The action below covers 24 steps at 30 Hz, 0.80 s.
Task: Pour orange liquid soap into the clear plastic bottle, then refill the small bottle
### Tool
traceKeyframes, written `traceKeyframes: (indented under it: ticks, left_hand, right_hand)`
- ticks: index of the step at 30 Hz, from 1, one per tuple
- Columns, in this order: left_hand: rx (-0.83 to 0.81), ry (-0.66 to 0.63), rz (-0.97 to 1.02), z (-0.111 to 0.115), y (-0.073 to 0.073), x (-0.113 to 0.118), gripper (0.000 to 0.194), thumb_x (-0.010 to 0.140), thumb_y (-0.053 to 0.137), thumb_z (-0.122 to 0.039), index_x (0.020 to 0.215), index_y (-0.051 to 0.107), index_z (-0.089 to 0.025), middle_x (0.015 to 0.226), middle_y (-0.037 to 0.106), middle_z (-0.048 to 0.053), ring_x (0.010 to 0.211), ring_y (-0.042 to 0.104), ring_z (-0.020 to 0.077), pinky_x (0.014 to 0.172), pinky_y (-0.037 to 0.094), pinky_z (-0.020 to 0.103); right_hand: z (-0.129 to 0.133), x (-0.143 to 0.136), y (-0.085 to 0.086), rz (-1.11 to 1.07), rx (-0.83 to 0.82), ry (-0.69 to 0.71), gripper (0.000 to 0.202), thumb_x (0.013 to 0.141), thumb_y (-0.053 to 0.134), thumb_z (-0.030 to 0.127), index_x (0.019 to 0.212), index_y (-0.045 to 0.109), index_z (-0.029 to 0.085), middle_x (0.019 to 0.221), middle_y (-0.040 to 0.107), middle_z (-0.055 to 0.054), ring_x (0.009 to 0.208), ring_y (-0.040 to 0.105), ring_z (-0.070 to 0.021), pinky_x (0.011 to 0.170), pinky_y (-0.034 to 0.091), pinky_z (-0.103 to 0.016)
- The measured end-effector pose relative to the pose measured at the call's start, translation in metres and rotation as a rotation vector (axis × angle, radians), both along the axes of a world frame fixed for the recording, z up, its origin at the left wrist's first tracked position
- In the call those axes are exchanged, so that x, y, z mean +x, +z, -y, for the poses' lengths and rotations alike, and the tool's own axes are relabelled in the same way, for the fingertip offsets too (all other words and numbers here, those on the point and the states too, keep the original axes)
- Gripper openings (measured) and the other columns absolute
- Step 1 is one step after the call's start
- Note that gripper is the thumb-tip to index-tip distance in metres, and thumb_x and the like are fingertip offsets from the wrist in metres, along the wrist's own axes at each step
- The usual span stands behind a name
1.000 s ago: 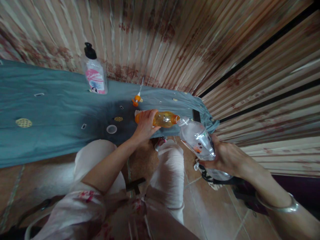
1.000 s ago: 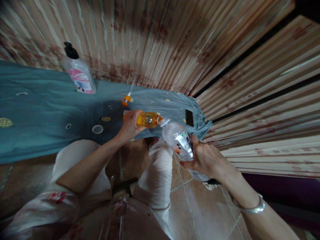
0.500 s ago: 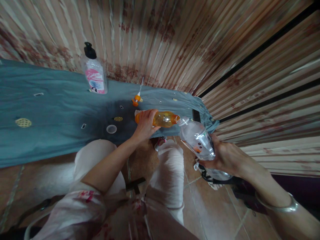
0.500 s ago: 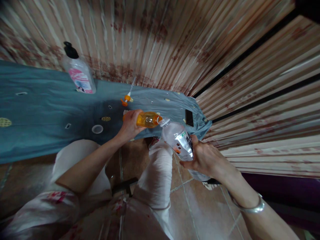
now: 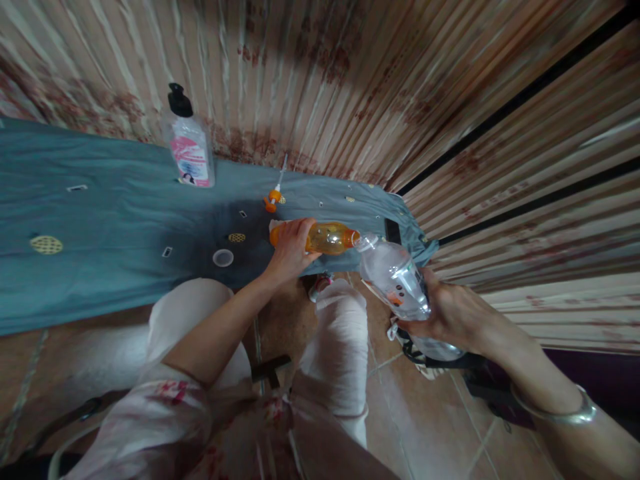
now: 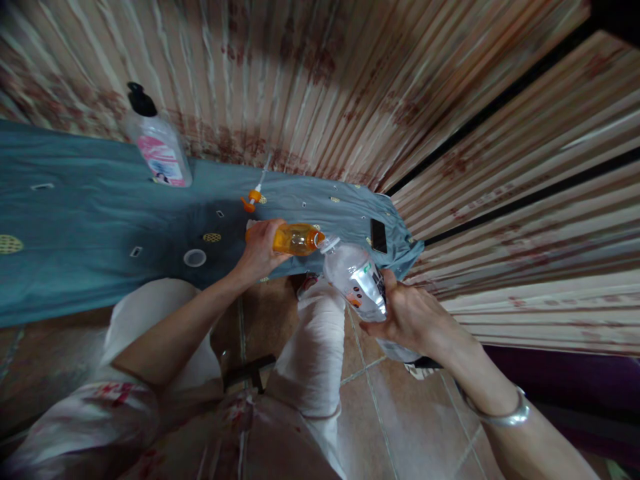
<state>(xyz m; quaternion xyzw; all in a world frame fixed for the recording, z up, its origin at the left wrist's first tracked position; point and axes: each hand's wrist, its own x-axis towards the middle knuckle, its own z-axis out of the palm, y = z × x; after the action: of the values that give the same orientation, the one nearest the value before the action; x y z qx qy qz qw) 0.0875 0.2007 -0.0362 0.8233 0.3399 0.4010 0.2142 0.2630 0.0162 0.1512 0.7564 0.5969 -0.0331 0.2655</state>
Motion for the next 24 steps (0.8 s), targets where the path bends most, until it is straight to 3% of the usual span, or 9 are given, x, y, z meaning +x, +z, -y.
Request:
traceKeyframes:
  ticks: [24]
  left_hand:
    - [-0.019, -0.005, 0.001, -0.0004, 0.0005, -0.0003, 0.064, 0.066, 0.073, -0.029, 0.121, 0.041, -0.018, 0.119, 0.055, 0.011, 0.111, 0.05, 0.0291, 0.097, 0.036, 0.044]
  right_hand:
    - [0.0014, 0.0023, -0.0012, 0.023, 0.013, 0.016, 0.067, 0.069, 0.063, 0.053, 0.116, 0.04, 0.012, 0.069, 0.069, -0.009, 0.069, 0.069, -0.0305, 0.05, 0.035, -0.028]
